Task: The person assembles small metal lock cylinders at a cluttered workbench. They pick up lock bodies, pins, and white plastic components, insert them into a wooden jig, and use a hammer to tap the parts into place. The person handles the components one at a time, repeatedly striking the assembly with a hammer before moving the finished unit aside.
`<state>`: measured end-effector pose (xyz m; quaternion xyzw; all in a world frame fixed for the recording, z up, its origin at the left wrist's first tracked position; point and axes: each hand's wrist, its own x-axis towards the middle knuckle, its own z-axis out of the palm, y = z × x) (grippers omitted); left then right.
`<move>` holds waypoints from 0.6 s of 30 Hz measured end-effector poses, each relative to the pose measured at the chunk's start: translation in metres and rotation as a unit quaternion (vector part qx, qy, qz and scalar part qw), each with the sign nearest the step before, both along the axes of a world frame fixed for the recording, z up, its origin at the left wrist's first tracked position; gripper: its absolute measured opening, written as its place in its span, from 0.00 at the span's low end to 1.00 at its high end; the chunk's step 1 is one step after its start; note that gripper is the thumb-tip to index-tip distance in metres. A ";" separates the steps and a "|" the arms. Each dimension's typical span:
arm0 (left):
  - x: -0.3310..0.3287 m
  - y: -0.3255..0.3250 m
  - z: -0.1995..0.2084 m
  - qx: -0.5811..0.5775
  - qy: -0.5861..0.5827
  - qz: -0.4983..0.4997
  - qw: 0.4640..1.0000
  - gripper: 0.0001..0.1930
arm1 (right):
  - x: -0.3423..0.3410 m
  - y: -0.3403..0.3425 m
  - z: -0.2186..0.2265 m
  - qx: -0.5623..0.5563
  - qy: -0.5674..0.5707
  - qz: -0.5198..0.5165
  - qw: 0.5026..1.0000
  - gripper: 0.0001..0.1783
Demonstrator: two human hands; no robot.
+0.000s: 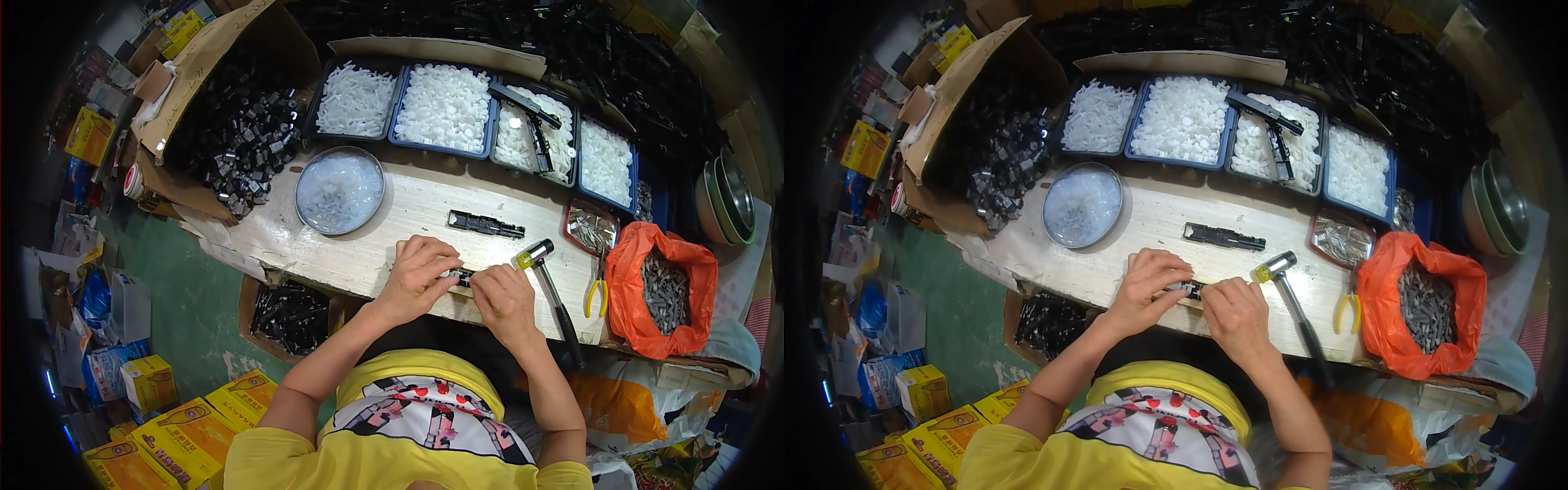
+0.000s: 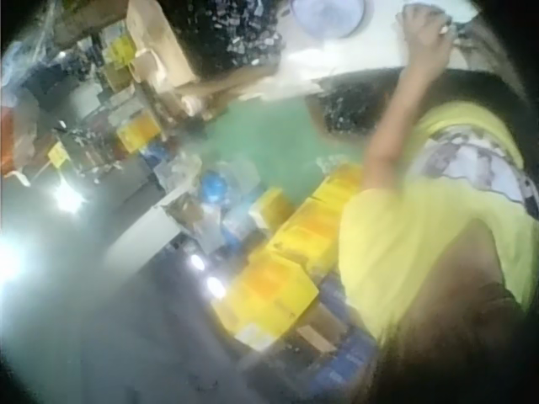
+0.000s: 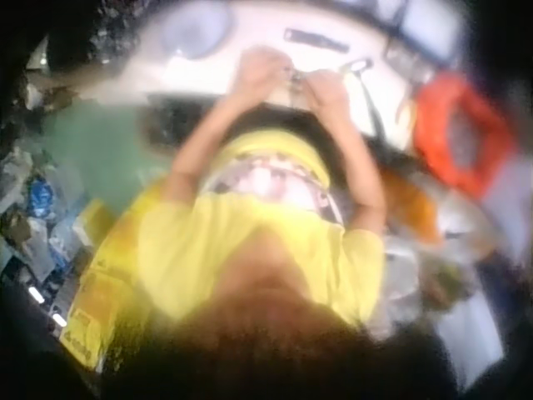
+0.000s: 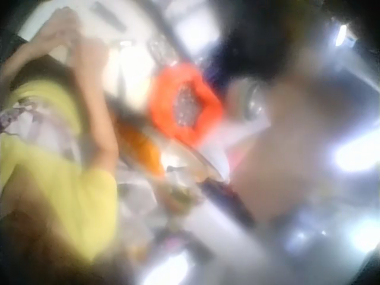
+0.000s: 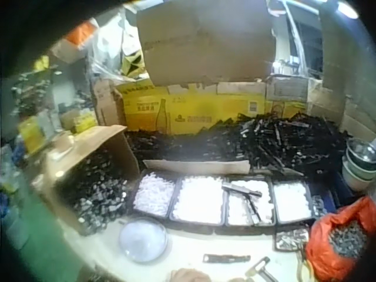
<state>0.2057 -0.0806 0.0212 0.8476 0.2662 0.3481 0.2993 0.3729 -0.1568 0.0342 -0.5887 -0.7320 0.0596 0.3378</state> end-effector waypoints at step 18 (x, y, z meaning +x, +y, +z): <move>0.048 0.020 0.060 0.145 0.441 -0.157 0.872 0.09 | 0.080 0.001 0.012 -0.018 -0.005 -0.109 0.994 0.10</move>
